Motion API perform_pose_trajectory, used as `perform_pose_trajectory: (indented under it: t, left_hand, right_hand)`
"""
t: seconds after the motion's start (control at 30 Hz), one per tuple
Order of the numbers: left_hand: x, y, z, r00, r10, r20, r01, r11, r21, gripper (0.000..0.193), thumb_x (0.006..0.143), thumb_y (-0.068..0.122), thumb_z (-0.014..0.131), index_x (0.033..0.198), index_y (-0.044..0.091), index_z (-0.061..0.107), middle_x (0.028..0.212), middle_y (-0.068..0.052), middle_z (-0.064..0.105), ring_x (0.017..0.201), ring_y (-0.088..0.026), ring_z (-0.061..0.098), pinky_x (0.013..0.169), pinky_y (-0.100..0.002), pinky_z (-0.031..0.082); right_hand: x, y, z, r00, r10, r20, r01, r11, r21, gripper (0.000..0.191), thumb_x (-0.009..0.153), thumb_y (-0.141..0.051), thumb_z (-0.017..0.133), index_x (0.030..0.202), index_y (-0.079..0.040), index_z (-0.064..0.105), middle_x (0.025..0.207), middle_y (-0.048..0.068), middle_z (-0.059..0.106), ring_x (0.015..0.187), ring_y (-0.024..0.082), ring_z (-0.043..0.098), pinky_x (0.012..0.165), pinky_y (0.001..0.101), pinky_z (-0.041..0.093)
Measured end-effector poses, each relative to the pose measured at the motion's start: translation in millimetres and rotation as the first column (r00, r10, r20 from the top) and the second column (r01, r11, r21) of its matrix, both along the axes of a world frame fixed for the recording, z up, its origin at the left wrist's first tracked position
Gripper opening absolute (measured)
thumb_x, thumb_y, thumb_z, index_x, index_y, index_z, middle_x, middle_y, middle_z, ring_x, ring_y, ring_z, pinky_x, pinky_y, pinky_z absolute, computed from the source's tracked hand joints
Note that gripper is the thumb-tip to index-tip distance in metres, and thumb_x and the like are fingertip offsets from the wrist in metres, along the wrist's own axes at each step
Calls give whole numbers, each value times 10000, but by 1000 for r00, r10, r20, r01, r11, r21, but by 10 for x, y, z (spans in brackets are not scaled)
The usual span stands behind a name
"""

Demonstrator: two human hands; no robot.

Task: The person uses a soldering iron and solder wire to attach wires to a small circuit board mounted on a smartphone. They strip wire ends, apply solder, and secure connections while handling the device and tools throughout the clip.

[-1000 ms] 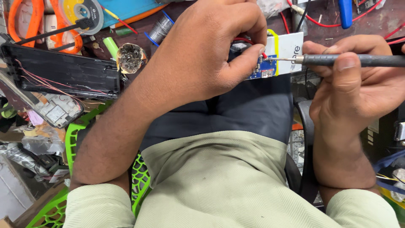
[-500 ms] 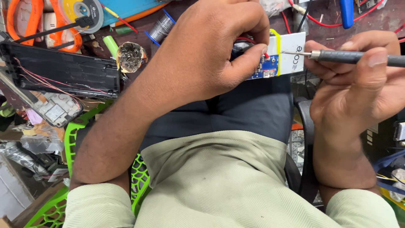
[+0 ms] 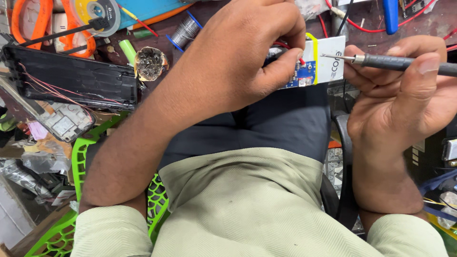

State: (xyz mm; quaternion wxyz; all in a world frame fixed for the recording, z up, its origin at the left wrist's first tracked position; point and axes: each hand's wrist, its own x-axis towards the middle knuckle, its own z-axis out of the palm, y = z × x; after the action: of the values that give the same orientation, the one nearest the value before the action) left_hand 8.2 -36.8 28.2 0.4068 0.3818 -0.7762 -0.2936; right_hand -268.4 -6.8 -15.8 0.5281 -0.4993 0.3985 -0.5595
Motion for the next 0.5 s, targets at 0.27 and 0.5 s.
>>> perform_pose_trajectory:
  t: [0.27,0.5]
  left_hand:
    - [-1,6,24,1000,7,-19,-7,1000,-29,108,938,34,701,974,-3,607,1018,-122,619,1005,-302,630,874,-402,506]
    - [45,34,100,915,306,-262,-197,907,371,173,1026,175,619,1082,33,699,889,-43,674,802,-149,685,743,-297,534]
  right_hand:
    - [-30,21,-22,1000,-15,17,15,1000,13,347,1229,-266,534,1398,-58,314,1079,147,577,946,282,697,904,467,609]
    - [-53,16,-129,997,-12,80,13,1000,-9,417,1253,-234,495,1481,-191,149,1149,135,545,952,293,698,903,480,592]
